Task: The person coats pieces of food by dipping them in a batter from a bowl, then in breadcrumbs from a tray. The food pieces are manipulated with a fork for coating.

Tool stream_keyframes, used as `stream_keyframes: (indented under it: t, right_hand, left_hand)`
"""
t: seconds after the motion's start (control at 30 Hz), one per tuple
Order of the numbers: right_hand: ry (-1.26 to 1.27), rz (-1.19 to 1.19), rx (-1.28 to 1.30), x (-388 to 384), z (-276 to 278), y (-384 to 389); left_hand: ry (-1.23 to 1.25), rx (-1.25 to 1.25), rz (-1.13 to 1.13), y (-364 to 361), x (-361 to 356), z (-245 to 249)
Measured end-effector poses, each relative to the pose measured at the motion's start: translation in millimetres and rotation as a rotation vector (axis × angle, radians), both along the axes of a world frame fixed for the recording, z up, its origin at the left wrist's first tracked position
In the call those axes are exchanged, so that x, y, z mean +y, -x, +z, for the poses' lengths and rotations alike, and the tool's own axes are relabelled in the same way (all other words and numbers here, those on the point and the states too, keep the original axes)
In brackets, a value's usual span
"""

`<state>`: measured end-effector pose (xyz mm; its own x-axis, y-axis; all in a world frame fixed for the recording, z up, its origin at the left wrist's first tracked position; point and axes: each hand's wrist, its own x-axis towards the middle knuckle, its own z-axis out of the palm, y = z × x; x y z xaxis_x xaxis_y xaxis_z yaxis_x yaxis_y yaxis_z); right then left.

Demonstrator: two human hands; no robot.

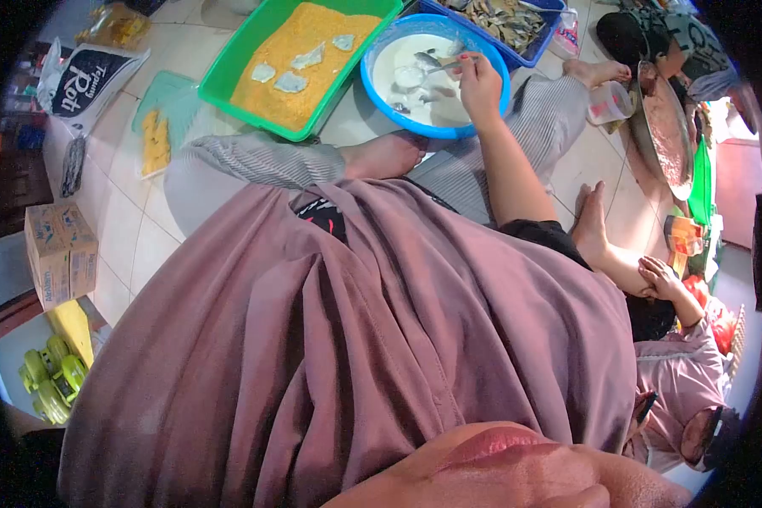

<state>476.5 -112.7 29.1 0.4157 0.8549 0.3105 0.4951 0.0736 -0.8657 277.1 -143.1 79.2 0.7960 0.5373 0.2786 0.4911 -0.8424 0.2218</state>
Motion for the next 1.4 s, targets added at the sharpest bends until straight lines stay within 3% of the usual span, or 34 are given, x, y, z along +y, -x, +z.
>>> stream_keyframes:
  t: [0.07, 0.17, 0.3, 0.43, 0.7, 0.77, 0.87, 0.9, 0.97, 1.0, 1.03, 1.07, 1.1, 1.17, 1.23, 1.4]
  right_hand:
    - [0.011, 0.13, 0.045, -2, -3, 6]
    - [0.021, 0.151, -0.305, -3, -15, 8]
    - [-0.022, -0.055, -0.415, 2, -3, -1]
    - [0.18, -0.09, -0.524, -4, -4, 15]
    - [0.093, -0.022, -0.321, -1, -11, 19]
    - [0.153, 0.004, -0.298, 2, -22, 12]
    - [0.285, -0.063, -0.247, 14, -49, 7]
    - [0.292, -0.07, -0.121, 14, -50, 5]
    - [0.3, -0.087, 0.148, 16, -51, 6]
    - [0.298, -0.132, 0.138, 16, -47, 6]
    - [0.265, -0.124, 0.149, 15, -43, 9]
    - [0.239, -0.116, 0.152, 12, -39, 10]
    - [0.221, -0.105, 0.153, 9, -38, 9]
    - [0.233, -0.086, 0.135, 11, -46, 10]
    - [0.22, -0.053, 0.152, 14, -52, 13]
    - [0.167, 0.007, 0.274, 7, -34, 29]
  left_hand:
    - [0.003, -0.006, 0.0, 0, 2, 0]
    - [0.005, -0.007, -0.009, -1, 1, 0]
    - [0.004, -0.02, -0.014, 0, 0, 2]
    - [0.016, -0.033, -0.029, 3, 0, 5]
    - [0.108, -0.117, -0.067, 9, 11, 20]
    - [0.17, -0.305, -0.081, 26, 28, 49]
    - [0.085, -0.864, -0.132, 115, 50, 175]
    - [0.026, -1.05, -0.114, 163, 52, 216]
    - [0.164, -1.105, -0.001, 216, 56, 225]
    - [0.304, -0.943, 0.054, 215, 55, 193]
    - [0.584, -1.048, -0.135, 185, 29, 172]
    - [0.605, -0.803, -0.401, 167, 17, 162]
    - [0.759, -0.678, -0.432, 147, -17, 172]
    - [0.909, -0.548, -0.981, 118, -34, 181]
    - [1.095, -0.728, -1.196, 101, -66, 192]
    - [1.261, -0.558, -1.274, 97, -81, 205]
